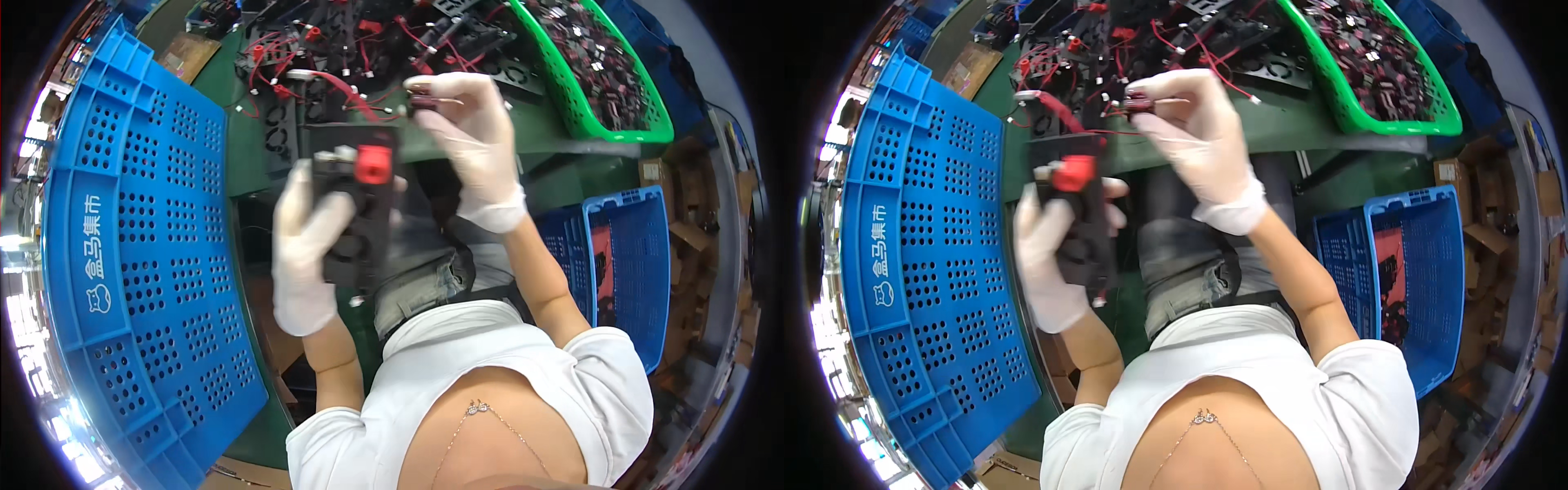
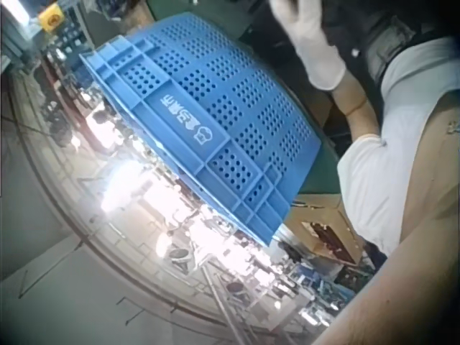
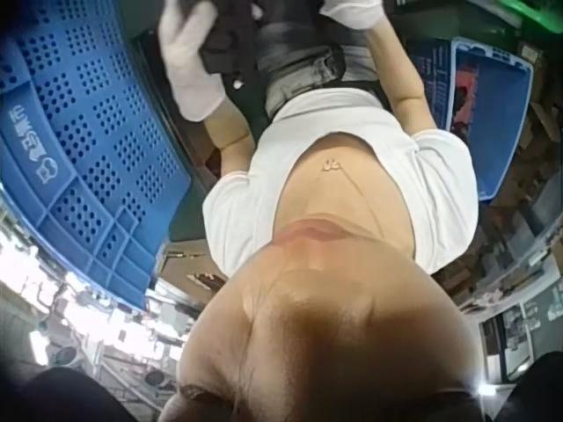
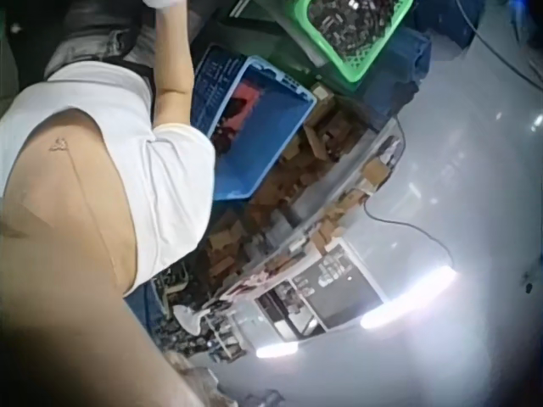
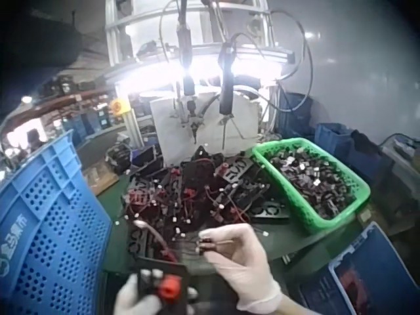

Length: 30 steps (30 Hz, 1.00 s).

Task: Assembling electronic modules with cooling fans and wiring at a factory workstation.

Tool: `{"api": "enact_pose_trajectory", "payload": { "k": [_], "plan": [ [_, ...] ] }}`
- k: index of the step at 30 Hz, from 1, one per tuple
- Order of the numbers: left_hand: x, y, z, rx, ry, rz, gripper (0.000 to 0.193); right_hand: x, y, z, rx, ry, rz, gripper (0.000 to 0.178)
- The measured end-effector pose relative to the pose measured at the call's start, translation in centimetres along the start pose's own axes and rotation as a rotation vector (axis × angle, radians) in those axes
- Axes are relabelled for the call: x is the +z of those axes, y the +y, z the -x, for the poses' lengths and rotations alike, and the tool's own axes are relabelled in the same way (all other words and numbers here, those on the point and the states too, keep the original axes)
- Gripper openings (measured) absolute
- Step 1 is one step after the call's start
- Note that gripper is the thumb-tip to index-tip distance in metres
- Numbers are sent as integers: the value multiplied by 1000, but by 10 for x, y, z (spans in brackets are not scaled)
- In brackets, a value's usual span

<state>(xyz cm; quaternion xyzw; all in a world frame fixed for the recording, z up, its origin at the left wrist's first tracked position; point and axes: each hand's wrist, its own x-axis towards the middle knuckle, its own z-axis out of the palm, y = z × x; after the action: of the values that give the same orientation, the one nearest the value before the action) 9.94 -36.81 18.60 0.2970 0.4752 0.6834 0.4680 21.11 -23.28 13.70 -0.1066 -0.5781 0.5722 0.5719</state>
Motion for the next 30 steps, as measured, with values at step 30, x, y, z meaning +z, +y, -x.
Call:
{"api": "enact_pose_trajectory", "payload": {
  "k": [30],
  "plan": [
    [10, -57, -39, -87, -650, -502, 36, -87, -44, 36, 285, -400, 147, 26]
  ]
}}
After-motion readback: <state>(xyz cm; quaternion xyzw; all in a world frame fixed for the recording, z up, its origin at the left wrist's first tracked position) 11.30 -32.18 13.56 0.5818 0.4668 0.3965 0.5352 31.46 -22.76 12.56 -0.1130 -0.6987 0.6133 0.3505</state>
